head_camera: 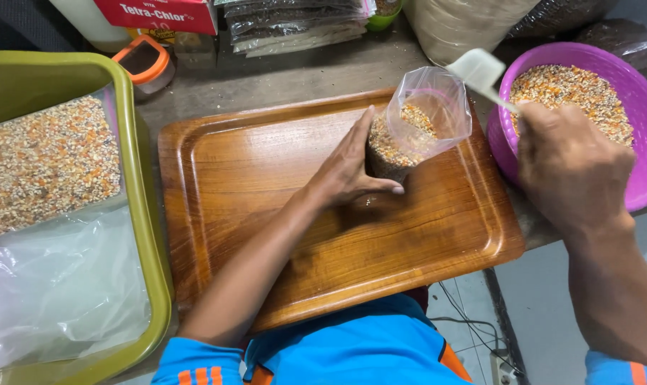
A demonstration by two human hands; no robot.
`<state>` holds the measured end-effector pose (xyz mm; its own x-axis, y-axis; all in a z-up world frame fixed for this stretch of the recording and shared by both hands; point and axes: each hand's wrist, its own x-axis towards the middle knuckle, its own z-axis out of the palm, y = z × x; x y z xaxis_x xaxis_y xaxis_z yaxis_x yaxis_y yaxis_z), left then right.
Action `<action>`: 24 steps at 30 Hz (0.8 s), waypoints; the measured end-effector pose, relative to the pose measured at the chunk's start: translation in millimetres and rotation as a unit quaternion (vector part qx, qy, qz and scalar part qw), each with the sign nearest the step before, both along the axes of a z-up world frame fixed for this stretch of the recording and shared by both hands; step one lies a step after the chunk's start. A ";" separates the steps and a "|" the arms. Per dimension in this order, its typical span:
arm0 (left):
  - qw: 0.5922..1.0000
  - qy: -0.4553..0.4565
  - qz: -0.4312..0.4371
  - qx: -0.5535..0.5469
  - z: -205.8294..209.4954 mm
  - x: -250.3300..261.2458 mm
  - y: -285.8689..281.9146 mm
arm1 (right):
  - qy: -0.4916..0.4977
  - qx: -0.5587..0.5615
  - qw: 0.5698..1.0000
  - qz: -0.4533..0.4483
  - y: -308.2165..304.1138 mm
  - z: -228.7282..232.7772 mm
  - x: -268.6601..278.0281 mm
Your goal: Filling a small plastic bag with mixed bird seeds using a scoop and flattening it on a wooden tray.
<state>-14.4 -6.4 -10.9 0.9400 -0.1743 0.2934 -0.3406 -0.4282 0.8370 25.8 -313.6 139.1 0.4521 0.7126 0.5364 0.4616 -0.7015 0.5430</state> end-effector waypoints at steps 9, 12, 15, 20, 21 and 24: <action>0.995 -0.015 0.004 -0.096 -15.8 18.8 -9.9 | 0.312 0.226 0.905 -0.179 -113.8 -41.8 84.4; 0.997 -0.028 0.012 -0.071 -14.6 18.8 -9.2 | 0.319 0.211 0.896 -0.225 -143.2 -68.5 109.8; 0.997 -0.045 0.016 -0.063 -20.8 21.1 -7.8 | 0.374 0.193 0.872 -0.250 -145.3 -66.4 104.1; 0.997 -0.055 0.018 -0.055 -20.6 20.1 -7.8 | 0.410 0.335 0.820 -0.217 -119.8 -49.8 103.6; 0.997 -0.053 0.021 -0.053 -18.0 19.1 -7.7 | 0.407 0.331 0.820 -0.228 -112.5 -44.9 105.6; 0.998 -0.039 0.025 -0.049 -18.7 19.6 -7.2 | 0.412 0.233 0.858 -0.202 -94.3 -34.7 97.4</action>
<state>5.1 -13.6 -29.6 0.9207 -0.0953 0.3786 -0.3862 -0.3634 0.8478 123.2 -407.9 104.4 0.9737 0.2042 0.1010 0.2226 -0.9467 -0.2328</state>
